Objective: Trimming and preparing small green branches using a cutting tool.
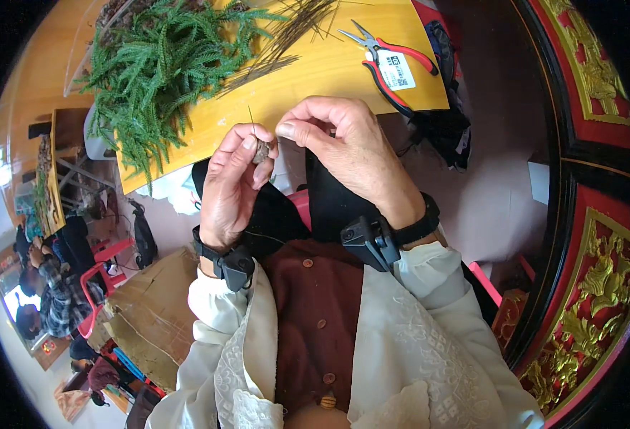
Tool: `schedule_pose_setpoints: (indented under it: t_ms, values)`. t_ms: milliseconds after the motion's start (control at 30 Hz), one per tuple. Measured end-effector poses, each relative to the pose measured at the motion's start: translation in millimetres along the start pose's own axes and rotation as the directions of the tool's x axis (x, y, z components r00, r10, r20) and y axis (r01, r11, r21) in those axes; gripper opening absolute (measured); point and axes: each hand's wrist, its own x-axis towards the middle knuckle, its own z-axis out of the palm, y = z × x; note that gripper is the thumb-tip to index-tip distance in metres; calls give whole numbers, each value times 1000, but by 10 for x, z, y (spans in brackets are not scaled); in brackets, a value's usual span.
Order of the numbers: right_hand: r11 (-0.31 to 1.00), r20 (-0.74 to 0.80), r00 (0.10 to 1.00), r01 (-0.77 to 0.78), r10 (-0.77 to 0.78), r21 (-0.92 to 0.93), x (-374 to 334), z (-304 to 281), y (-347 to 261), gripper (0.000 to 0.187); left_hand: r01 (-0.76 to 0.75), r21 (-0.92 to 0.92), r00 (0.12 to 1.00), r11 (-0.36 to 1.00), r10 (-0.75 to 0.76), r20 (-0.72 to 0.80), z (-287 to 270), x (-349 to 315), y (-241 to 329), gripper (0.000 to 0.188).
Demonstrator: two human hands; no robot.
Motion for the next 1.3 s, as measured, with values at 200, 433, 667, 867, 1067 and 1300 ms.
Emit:
schedule_pose_setpoints:
  t_ms: [200, 433, 667, 867, 1067, 1300]
  values:
    - [995, 59, 995, -82, 85, -56, 5, -39, 20, 15, -50, -139, 999, 989, 52, 11, 7, 52, -18, 21]
    - [994, 40, 999, -30, 35, -109, -2, -73, 34, 11, -82, -108, 996, 991, 78, -39, 98, 96, -60, 16]
    - [997, 64, 997, 51, -47, -62, -42, 117, 46, 12, -165, -226, 978, 960, 130, -165, 106, 102, -107, 13]
    - [984, 70, 995, 76, -65, -161, -20, 79, 47, 13, -188, -179, 936, 966, 120, -331, 13, 81, 25, 20]
    - [986, 68, 996, 69, -59, -152, -3, 47, 27, 14, -143, 90, 914, 986, 167, -369, -187, 48, 122, 18]
    - [963, 80, 997, 16, 6, -271, 2, 43, -7, 15, -179, 370, 835, 911, 340, -433, -335, 14, 230, 32]
